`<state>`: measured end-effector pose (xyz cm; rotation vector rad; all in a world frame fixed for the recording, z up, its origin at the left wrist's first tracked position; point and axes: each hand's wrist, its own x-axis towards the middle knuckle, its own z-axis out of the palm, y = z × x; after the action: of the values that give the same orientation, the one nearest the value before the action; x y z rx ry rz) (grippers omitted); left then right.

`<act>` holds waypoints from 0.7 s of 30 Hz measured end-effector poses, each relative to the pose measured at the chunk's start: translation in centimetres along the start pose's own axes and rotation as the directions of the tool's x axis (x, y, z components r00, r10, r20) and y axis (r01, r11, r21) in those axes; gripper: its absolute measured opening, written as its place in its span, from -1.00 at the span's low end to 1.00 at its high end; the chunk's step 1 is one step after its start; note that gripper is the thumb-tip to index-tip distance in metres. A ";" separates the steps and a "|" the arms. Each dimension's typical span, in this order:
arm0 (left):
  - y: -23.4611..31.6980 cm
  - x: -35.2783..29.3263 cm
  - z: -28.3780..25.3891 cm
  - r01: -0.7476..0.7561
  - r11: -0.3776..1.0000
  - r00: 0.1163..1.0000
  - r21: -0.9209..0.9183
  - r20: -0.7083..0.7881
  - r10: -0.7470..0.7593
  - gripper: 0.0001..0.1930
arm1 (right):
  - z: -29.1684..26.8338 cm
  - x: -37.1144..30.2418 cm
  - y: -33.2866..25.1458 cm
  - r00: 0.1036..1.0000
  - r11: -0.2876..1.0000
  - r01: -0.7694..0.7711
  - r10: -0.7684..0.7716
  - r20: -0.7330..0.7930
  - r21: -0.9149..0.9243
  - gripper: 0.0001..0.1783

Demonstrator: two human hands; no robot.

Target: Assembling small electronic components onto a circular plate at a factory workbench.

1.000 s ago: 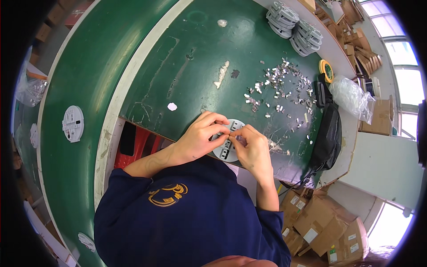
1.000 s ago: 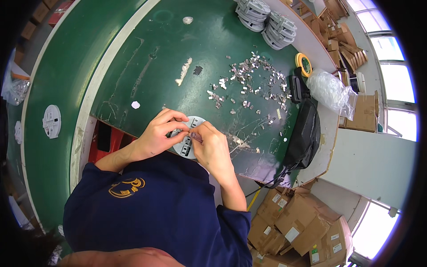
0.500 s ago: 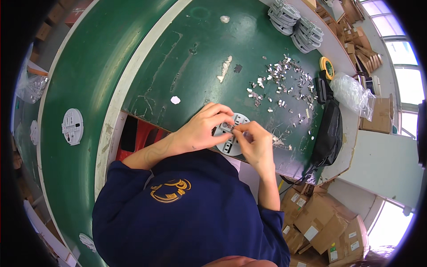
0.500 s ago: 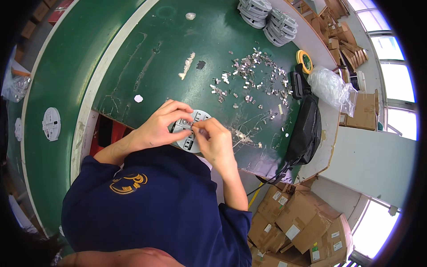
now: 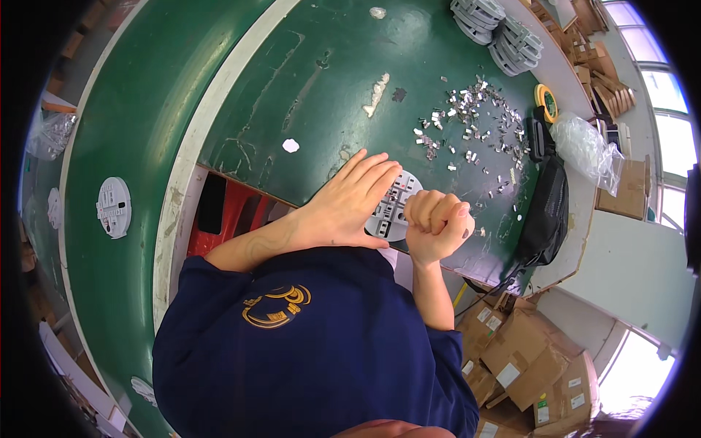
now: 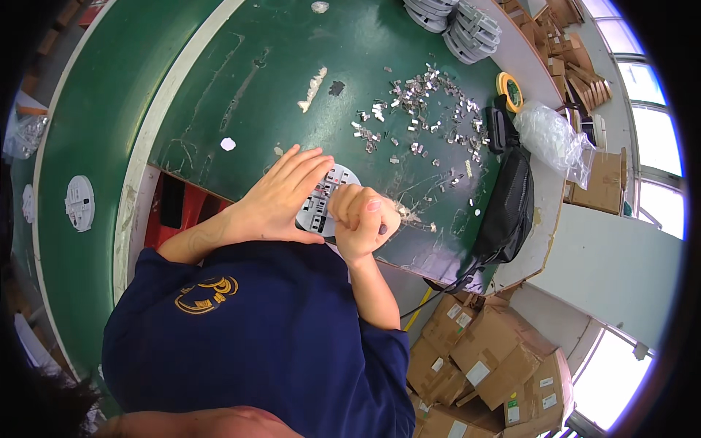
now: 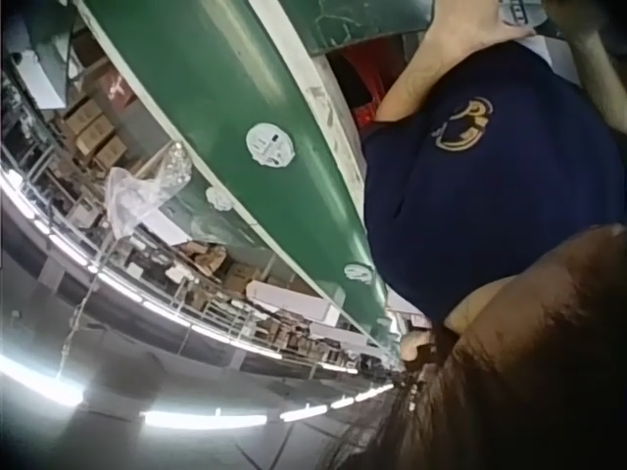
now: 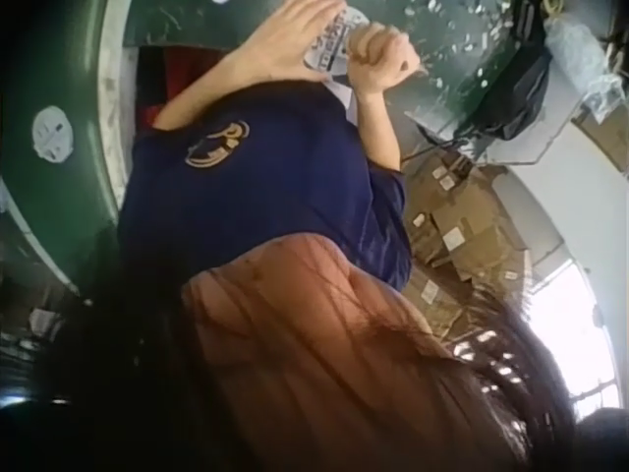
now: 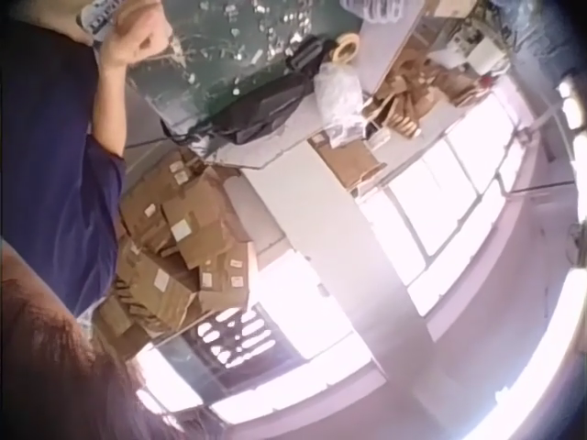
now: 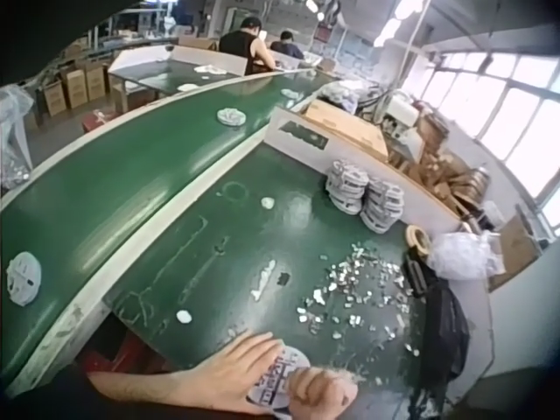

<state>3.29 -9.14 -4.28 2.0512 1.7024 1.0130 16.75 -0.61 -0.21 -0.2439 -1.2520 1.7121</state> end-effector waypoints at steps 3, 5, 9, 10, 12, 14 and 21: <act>-0.1 0.0 -0.1 0.001 1.000 1.000 -0.003 0.005 -0.001 0.12 | 0.3 0.0 0.5 0.999 0.994 0.034 -0.032 0.027 -0.108 -0.45; -0.1 -0.1 -0.2 0.003 1.000 1.000 -0.006 0.015 -0.003 0.12 | 0.5 0.0 0.8 0.998 0.985 0.052 -0.046 0.042 -0.162 -0.45; -0.1 0.2 -0.5 0.003 1.000 1.000 -0.024 0.031 -0.002 0.11 | 0.6 0.2 1.2 0.997 0.941 0.070 -0.051 0.066 -0.332 -0.48; -0.1 0.1 -0.5 0.002 1.000 1.000 -0.020 0.030 -0.001 0.11 | 0.5 0.2 1.2 0.996 0.943 0.058 -0.033 0.084 -0.327 -0.48; -0.2 0.1 -0.5 -0.005 1.000 1.000 -0.029 0.019 0.005 0.11 | 0.3 0.5 1.0 0.993 0.949 0.039 0.000 0.122 -0.314 -0.48; -0.2 0.0 -0.9 -0.010 1.000 1.000 -0.021 0.010 0.010 0.11 | -0.3 0.5 0.2 0.995 0.978 0.061 -0.045 0.084 -0.198 -0.48; -3.0 -2.0 -9.8 0.393 0.918 0.881 0.052 -0.306 -0.360 0.11 | -4.2 1.7 -4.1 0.973 0.971 0.136 -0.169 -0.160 -0.196 -0.46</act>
<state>-5.63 -12.28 0.19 1.5865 2.2452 1.1453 20.88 3.39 1.83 -0.3892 -1.2645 1.4127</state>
